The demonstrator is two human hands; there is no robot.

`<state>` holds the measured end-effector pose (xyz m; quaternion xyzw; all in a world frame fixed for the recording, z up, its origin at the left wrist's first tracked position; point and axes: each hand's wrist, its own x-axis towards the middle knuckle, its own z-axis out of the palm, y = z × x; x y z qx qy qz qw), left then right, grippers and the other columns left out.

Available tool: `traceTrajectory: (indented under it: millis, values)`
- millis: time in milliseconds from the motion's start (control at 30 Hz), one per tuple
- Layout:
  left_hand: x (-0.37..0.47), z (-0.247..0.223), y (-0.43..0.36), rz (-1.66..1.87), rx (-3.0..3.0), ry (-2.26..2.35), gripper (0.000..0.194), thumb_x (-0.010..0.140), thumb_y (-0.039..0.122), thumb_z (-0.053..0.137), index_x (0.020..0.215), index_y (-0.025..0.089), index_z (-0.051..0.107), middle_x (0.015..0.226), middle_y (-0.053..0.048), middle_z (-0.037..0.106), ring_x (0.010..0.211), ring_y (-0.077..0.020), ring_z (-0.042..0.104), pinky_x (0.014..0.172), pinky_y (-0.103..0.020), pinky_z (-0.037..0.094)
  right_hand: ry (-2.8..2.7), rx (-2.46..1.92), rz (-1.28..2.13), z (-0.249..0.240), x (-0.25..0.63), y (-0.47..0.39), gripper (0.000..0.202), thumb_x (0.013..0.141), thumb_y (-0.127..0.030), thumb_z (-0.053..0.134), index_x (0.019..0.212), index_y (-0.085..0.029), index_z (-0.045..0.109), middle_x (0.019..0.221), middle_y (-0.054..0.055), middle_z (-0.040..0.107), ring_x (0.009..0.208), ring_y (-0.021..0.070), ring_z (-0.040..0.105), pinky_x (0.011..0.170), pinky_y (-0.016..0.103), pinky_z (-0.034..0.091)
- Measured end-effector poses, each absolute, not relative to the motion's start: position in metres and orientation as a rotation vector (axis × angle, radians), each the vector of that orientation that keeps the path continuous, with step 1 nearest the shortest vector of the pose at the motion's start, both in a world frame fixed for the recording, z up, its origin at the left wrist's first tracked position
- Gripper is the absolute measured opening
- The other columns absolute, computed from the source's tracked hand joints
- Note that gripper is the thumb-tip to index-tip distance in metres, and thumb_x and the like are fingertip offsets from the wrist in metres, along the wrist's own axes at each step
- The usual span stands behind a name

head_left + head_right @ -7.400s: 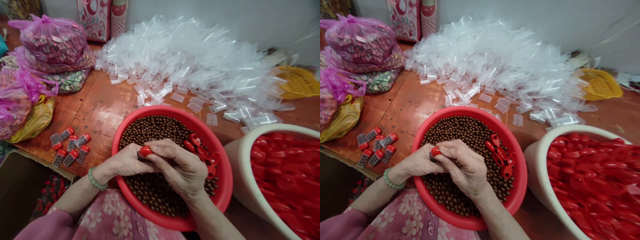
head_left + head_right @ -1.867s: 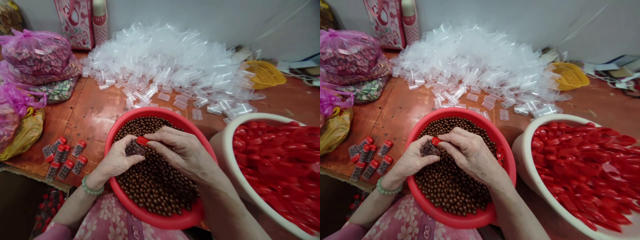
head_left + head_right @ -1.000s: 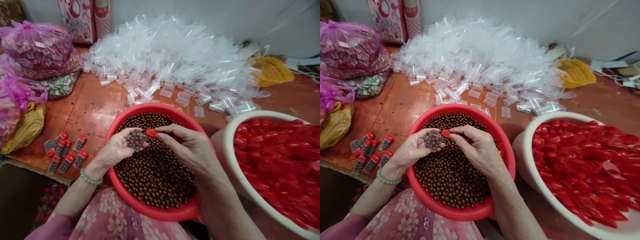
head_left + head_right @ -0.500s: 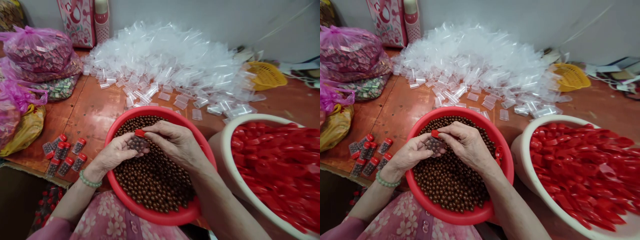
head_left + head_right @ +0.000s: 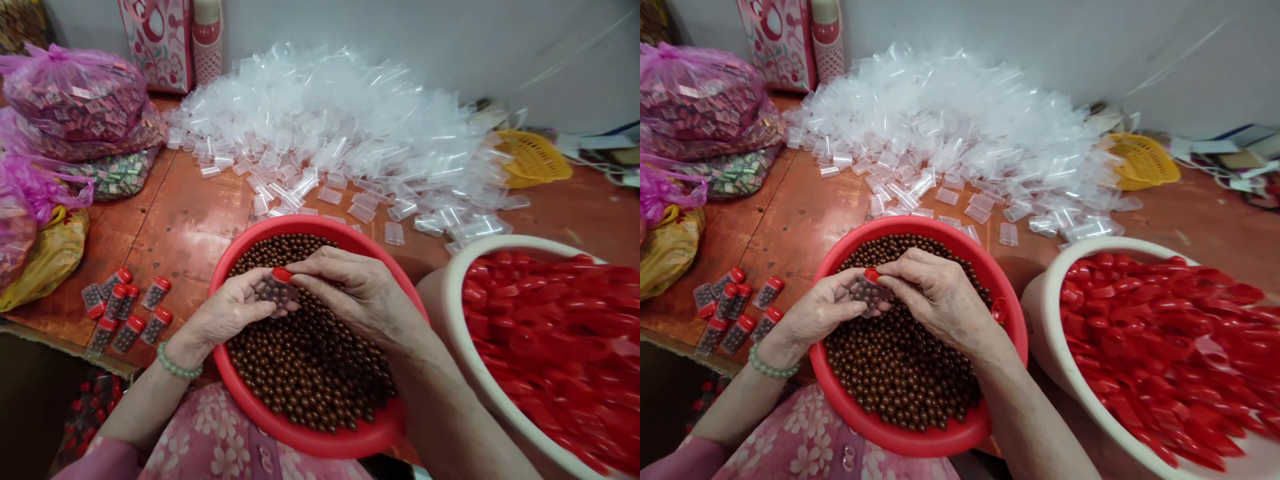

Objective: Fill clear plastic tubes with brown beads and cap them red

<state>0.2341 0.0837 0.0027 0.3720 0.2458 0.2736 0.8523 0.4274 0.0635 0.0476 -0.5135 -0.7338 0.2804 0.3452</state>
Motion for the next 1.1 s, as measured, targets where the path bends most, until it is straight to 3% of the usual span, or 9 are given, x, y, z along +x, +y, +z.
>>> traceTrajectory:
  millis: [567, 833, 1100]
  values:
    - [0.234, 0.007, 0.084, 0.61, 0.716, 0.564, 0.036, 0.075, 0.014, 0.073, 0.11, 0.017, 0.064, 0.101, -0.005, 0.07, 0.092, -0.014, 0.068, 0.091, -0.029, 0.049, -1.92, -1.446, 0.687, 0.055, 0.454, 0.051, 0.013, 0.089, -0.028, 0.062, 0.094, -0.024, 0.074, 0.082, 0.003, 0.071, 0.072, 0.0165, 0.066, 0.065, 0.027, 0.053]
    - [0.235, 0.004, 0.084, 0.644, 0.723, 0.559, 0.036, 0.074, 0.016, 0.075, 0.108, 0.016, 0.064, 0.099, -0.005, 0.07, 0.09, -0.0143, 0.068, 0.09, -0.029, 0.049, -2.008, -1.311, 0.601, 0.061, 0.438, 0.055, 0.015, 0.09, -0.016, 0.061, 0.098, -0.021, 0.072, 0.08, 0.003, 0.068, 0.07, 0.0132, 0.063, 0.064, 0.024, 0.052]
    - [0.234, 0.004, 0.085, 0.655, 0.735, 0.557, 0.033, 0.076, 0.015, 0.072, 0.108, 0.015, 0.063, 0.1, -0.006, 0.07, 0.091, -0.0142, 0.067, 0.09, -0.029, 0.049, -1.935, -1.403, 0.626, 0.06, 0.452, 0.048, 0.013, 0.088, -0.019, 0.063, 0.095, -0.022, 0.073, 0.082, 0.003, 0.07, 0.072, 0.0139, 0.065, 0.066, 0.024, 0.052]
